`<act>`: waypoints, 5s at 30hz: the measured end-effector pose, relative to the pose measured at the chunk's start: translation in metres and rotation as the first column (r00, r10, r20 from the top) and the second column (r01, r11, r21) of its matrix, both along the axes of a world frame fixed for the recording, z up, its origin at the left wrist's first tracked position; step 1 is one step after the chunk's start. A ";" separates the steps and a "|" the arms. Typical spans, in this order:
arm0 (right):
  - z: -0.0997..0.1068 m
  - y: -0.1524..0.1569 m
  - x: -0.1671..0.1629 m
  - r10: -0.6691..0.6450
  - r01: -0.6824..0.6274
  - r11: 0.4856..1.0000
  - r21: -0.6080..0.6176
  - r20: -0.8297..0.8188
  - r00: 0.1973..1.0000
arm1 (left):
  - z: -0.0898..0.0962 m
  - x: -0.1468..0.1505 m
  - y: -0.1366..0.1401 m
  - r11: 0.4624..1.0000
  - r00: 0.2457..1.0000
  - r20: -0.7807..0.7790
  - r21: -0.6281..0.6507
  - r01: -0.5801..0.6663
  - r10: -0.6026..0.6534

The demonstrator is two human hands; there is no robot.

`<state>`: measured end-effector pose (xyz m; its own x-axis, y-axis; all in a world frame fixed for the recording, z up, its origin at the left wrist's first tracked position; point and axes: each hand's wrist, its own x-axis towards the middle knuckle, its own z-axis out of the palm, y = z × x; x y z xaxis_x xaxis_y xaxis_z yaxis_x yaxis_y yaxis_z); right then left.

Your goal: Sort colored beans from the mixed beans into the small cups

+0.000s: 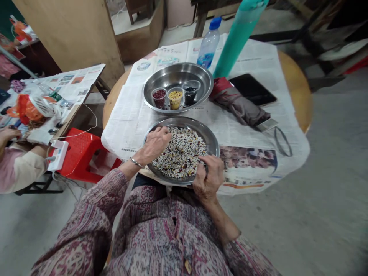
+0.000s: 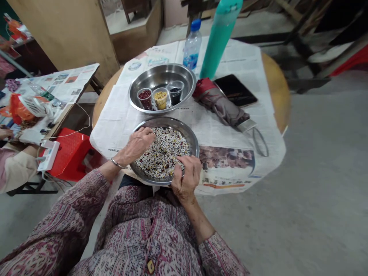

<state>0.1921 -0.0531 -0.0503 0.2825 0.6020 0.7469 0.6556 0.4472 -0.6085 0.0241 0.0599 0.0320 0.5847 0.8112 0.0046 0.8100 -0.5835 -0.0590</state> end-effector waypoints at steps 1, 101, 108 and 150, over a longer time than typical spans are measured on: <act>0.000 0.000 0.000 0.001 -0.001 1.000 0.000 0.000 1.000 | 0.001 -0.006 -0.003 0.999 0.999 0.004 -0.012 -0.034 0.034; 0.003 -0.001 0.002 0.044 -0.038 0.997 -0.073 0.073 0.996 | 0.002 -0.006 -0.020 0.965 0.838 0.530 -0.123 0.232 -0.134; 0.003 -0.001 0.001 0.035 -0.029 0.997 -0.069 0.086 0.996 | -0.018 0.013 -0.036 0.983 0.940 0.328 -0.119 0.141 -0.095; 0.002 -0.003 0.003 0.030 -0.020 0.995 -0.098 0.102 0.994 | -0.018 -0.031 -0.020 0.986 0.977 0.156 -0.101 -0.129 0.144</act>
